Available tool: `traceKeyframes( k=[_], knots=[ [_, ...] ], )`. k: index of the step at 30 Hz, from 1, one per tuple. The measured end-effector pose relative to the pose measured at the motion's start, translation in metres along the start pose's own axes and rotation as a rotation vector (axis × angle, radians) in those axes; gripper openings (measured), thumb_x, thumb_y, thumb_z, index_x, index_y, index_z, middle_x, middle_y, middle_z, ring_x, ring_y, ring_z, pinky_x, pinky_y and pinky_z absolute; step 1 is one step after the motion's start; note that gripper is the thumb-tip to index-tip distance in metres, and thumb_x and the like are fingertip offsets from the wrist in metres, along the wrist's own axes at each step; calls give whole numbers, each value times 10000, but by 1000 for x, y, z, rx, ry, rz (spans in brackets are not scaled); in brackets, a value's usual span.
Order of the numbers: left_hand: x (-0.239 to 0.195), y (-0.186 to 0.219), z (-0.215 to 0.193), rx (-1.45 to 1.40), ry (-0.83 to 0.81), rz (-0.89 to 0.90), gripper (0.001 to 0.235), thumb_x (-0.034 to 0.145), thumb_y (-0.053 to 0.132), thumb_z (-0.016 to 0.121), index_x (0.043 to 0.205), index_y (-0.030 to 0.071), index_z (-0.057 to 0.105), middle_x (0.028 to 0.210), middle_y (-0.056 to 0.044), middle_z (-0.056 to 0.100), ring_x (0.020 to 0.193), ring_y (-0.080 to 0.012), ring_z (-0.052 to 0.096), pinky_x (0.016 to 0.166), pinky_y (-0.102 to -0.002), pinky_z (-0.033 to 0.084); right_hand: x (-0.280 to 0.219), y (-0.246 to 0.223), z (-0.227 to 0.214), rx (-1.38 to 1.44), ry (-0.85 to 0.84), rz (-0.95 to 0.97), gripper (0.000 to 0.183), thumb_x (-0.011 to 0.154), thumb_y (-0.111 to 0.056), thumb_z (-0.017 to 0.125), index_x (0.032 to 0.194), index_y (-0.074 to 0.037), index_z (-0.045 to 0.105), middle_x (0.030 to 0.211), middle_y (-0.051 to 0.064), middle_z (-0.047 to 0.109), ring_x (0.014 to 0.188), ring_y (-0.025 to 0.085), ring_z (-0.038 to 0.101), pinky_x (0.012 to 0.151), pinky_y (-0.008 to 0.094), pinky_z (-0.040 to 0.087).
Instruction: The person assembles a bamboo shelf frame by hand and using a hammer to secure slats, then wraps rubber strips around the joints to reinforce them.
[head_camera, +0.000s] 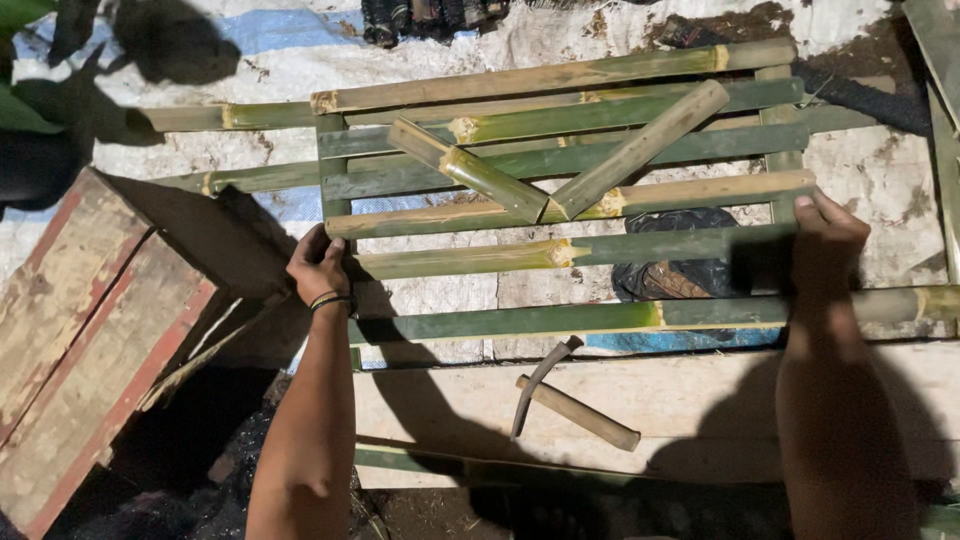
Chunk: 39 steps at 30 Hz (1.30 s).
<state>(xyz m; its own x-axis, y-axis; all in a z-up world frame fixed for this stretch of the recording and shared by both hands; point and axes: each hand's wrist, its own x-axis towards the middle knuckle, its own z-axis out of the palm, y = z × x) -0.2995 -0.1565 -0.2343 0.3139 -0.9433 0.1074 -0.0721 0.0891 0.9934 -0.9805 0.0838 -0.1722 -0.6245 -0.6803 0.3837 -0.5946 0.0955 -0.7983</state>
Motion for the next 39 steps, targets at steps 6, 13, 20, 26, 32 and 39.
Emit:
traceKeyframes(
  k=[6,13,20,26,32,39],
  knots=[
    [12,-16,1,104,57,5,274,879,-89,753,1152,-80,721,1076,-151,772,953,-184,721,893,-305,584,-2,13,-3,82,-6,-15,394,1015,-112,675,1334,119,677,1180,254,740,1111,245,696,1019,323,525],
    [12,19,-8,567,-73,24,478,852,87,805,1289,-40,660,1183,-184,731,1065,-261,709,935,-361,550,-14,15,5,-280,130,-5,518,1000,-179,685,1395,137,572,1242,351,645,1146,471,631,1006,449,503],
    [-77,150,-10,652,-366,150,538,944,113,786,1446,20,616,1381,-215,573,1216,-316,592,1020,-400,512,-188,-145,6,-170,-74,-103,294,850,60,658,1121,-37,718,1146,155,720,1053,311,695,904,407,575],
    [-136,163,-23,313,-631,91,434,978,52,728,1395,-32,637,1296,-149,659,1133,-213,667,981,-309,531,-308,-228,39,-265,-418,-111,481,798,-306,830,1212,-92,705,1265,116,604,1176,365,532,976,522,433],
    [-174,147,10,227,-817,30,303,1035,48,709,1323,-32,660,1176,-140,718,1068,-178,675,961,-290,534,-335,-246,72,-691,-434,-201,518,876,-209,748,1364,-71,644,1401,120,570,1317,298,520,1110,450,417],
    [-227,191,41,408,-1190,359,249,957,108,696,1189,22,719,1134,-133,729,1001,-198,697,900,-317,543,-325,-98,-19,-288,123,233,493,934,-182,685,1395,-39,581,1379,208,561,1326,367,469,1130,551,343]
  ],
)
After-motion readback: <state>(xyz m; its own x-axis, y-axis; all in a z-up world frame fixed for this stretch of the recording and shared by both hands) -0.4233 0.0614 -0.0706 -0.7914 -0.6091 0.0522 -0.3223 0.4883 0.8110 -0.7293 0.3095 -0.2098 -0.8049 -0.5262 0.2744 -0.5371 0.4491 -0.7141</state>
